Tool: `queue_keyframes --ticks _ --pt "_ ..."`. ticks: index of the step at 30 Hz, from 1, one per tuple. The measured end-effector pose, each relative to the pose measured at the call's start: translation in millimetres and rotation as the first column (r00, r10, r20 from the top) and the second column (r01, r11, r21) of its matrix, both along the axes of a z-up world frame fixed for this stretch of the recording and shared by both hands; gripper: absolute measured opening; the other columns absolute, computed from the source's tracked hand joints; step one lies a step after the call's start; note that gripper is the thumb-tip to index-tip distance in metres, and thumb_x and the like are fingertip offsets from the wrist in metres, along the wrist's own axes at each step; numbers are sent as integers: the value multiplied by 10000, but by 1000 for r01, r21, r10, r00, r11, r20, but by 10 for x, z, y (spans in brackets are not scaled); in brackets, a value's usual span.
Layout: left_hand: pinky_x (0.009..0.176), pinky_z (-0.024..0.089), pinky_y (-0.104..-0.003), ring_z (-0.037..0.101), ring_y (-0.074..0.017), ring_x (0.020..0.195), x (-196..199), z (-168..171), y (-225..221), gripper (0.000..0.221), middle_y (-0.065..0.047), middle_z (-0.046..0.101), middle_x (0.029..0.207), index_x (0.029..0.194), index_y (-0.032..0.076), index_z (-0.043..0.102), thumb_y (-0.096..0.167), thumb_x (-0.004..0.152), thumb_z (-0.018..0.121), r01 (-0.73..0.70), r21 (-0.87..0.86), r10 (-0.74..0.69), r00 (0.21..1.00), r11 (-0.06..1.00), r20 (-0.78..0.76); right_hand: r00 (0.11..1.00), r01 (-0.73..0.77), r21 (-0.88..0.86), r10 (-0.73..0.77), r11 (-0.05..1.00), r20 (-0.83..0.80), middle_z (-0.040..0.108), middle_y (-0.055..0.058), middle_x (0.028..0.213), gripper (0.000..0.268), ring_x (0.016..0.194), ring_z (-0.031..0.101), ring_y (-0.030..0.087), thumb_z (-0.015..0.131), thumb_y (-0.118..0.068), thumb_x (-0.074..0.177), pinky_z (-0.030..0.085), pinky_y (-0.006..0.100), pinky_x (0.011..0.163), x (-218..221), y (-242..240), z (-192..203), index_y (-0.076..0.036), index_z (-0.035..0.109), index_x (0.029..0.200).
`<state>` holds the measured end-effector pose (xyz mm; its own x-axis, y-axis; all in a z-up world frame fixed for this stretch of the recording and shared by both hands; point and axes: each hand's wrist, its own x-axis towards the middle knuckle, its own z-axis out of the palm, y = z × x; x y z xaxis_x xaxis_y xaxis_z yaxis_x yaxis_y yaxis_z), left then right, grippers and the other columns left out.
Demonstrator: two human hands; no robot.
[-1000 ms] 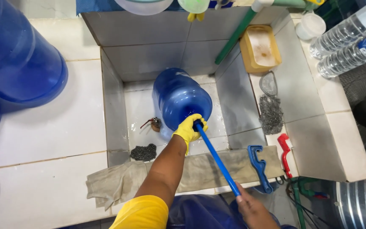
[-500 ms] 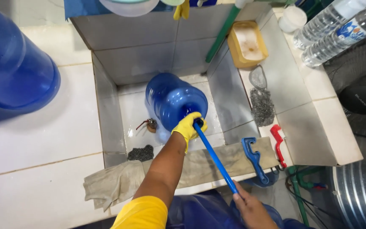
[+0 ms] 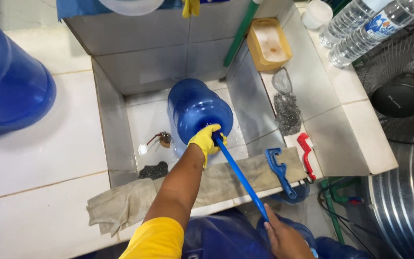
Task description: A person puts on protective gloves and scrubs a large water jug with a sponge before rinsing it in a sink.
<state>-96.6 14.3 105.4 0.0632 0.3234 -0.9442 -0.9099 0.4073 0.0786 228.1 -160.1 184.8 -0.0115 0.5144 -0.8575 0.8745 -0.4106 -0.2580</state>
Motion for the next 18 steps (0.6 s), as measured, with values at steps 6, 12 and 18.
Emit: queue_keyframes --ticks 6,12,18 --pt "779 619 -377 613 -172 639 134 -296 201 146 -54 613 726 857 92 618 212 911 681 -250 100 229 956 963 181 875 -249 -60 252 967 415 683 24 1130 204 1047 705 225 396 -320 1062 554 393 935 88 134 121 -288 514 1225" --pt "808 632 -428 691 -209 737 738 -665 266 223 -72 658 842 989 63 615 246 897 703 -173 140 141 967 975 214 990 -107 348 131 931 -46 722 158 1104 448 1116 680 375 582 -516 959 510 491 960 -469 707 -550 -137 614 1197" --pt "735 636 -378 602 -177 633 704 -489 313 193 -50 559 674 837 75 550 212 880 679 -80 85 66 985 993 157 984 -110 376 155 920 -90 740 132 960 400 973 705 372 458 -508 996 495 453 839 -467 723 -834 -139 594 1071"
